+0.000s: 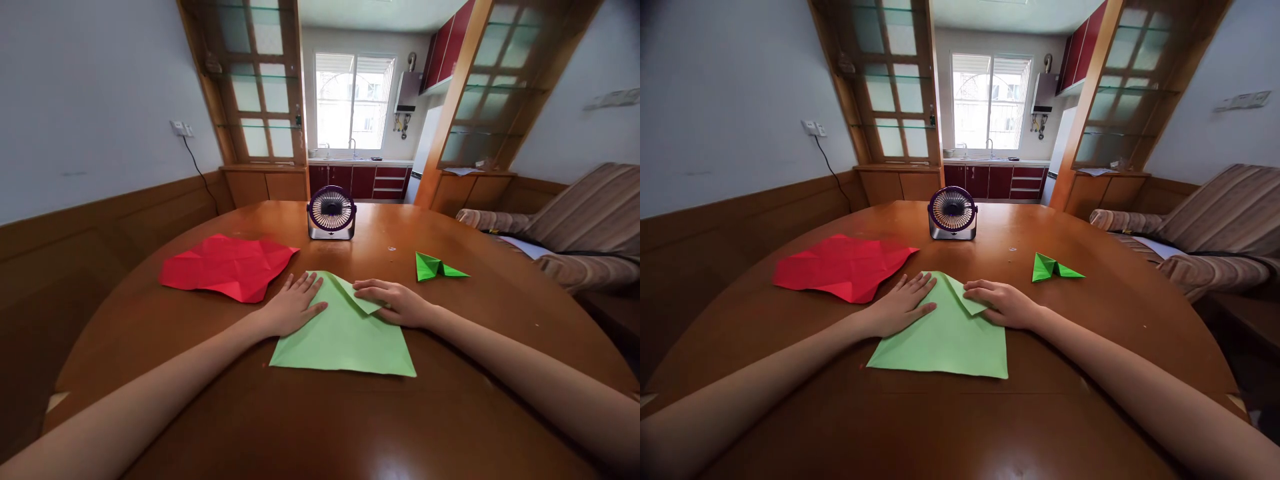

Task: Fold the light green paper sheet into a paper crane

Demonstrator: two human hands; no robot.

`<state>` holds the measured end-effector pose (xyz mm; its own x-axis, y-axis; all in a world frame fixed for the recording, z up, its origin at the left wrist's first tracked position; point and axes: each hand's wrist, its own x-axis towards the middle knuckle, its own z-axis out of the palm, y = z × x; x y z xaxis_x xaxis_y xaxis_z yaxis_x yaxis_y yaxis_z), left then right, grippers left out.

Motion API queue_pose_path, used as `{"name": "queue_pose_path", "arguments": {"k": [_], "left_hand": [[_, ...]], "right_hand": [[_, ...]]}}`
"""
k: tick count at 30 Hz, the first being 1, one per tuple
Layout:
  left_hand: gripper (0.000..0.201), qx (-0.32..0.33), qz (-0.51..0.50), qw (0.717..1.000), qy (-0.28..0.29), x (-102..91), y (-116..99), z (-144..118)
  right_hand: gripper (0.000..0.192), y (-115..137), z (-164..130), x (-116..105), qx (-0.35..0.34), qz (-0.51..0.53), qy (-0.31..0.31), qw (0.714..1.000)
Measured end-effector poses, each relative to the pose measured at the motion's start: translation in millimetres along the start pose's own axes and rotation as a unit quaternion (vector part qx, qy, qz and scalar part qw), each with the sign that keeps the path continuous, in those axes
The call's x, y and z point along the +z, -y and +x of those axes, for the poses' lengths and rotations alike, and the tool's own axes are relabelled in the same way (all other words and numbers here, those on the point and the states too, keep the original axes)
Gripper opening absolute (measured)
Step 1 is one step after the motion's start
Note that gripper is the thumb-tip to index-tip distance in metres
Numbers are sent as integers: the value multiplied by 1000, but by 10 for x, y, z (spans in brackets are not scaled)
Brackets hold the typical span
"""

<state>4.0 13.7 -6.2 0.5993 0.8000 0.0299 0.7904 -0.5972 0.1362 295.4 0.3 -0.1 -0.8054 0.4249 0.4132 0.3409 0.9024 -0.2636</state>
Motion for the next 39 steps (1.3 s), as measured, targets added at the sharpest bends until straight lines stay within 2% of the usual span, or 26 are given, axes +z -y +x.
{"name": "queue_pose_path", "arguments": {"k": [4,6,9,12,14,16,19,26,39], "left_hand": [[68,-7,18,1000,21,-21,-16,150],[62,-1,38,999,10,-46,-12,228],[56,5,69,995,-66,-39,-37,302],[57,48,72,987,-137,-5,-89,313],[56,99,57,986,-124,7,-107,307],[52,137,35,987,-77,13,-99,304],[52,150,5,988,-36,22,-60,310],[52,141,-7,989,-33,19,-62,311],[50,139,-12,990,-21,3,-73,310]], "right_hand": [[49,-41,-26,6,48,18,-22,998],[50,-57,-37,8,57,18,-16,998],[48,-70,-46,15,41,12,8,999],[48,-62,-40,23,21,-6,21,1000],[47,-44,-26,24,11,-20,25,999],[46,-18,-7,20,-3,-32,32,999],[47,19,19,7,-19,-35,45,998],[53,44,33,-9,-30,-28,58,997],[50,63,29,-26,-37,-46,82,995]]}}
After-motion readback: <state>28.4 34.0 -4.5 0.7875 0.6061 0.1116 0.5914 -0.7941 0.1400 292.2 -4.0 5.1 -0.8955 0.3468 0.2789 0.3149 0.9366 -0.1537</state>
